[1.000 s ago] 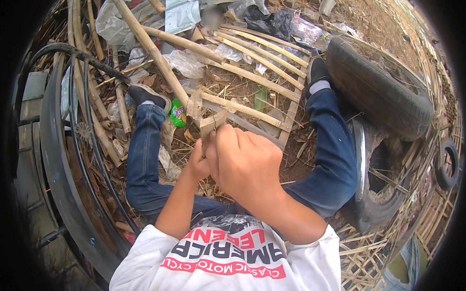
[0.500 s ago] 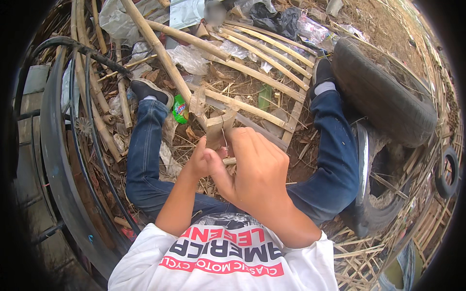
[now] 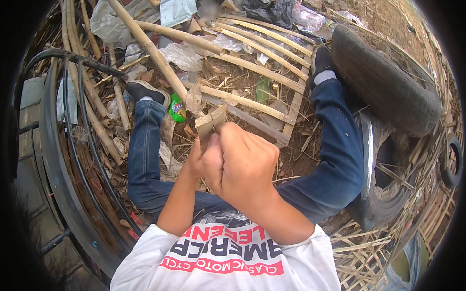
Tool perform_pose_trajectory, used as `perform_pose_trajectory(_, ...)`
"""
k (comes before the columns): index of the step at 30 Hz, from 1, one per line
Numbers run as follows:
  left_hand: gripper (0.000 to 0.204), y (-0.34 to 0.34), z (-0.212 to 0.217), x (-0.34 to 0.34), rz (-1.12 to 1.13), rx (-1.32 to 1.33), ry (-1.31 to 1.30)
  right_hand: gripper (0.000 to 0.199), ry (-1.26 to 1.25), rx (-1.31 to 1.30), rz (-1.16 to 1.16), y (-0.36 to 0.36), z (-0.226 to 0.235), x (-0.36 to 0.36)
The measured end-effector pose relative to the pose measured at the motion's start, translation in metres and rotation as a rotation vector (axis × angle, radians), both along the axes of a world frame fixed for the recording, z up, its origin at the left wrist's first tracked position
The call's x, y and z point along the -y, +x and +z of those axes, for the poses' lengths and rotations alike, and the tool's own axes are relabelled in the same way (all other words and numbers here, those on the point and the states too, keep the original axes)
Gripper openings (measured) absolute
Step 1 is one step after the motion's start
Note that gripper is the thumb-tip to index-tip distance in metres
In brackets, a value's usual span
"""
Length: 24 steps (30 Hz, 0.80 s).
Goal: The person constructs a bamboo lattice by hammering nails into bamboo strips and tapping a wooden piece to fit into the structure.
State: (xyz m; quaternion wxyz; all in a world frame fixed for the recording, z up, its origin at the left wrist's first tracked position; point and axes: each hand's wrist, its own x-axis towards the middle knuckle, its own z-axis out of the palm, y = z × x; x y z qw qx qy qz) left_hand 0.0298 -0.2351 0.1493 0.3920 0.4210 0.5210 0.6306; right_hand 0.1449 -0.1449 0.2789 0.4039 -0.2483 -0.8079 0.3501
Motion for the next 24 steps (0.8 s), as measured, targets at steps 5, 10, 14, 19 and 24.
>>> perform_pose_trajectory(5, 0.040, 0.000, -0.002, 0.001, 0.012, -0.008, -0.010, 0.018, -0.113, -0.078, 0.018, -0.002, -0.003, 0.005)
perform_pose_trajectory(10, 0.040, -0.001, 0.002, 0.002, 0.008, -0.005, -0.024, 0.012, -0.160, -0.101, 0.008, -0.005, -0.005, 0.008)
perform_pose_trajectory(14, 0.038, -0.004, 0.006, 0.001, 0.037, -0.011, -0.031, 0.011, -0.019, -0.107, -0.047, -0.012, -0.011, 0.008)
perform_pose_trajectory(19, 0.032, -0.002, 0.009, -0.010, 0.107, 0.157, -0.080, 0.012, 0.138, -0.070, -0.018, -0.018, -0.009, -0.003)
perform_pose_trajectory(24, 0.033, 0.000, 0.004, 0.008, 0.395, -0.088, -0.039, 0.010, -0.079, -0.045, 0.098, -0.017, -0.018, 0.003)
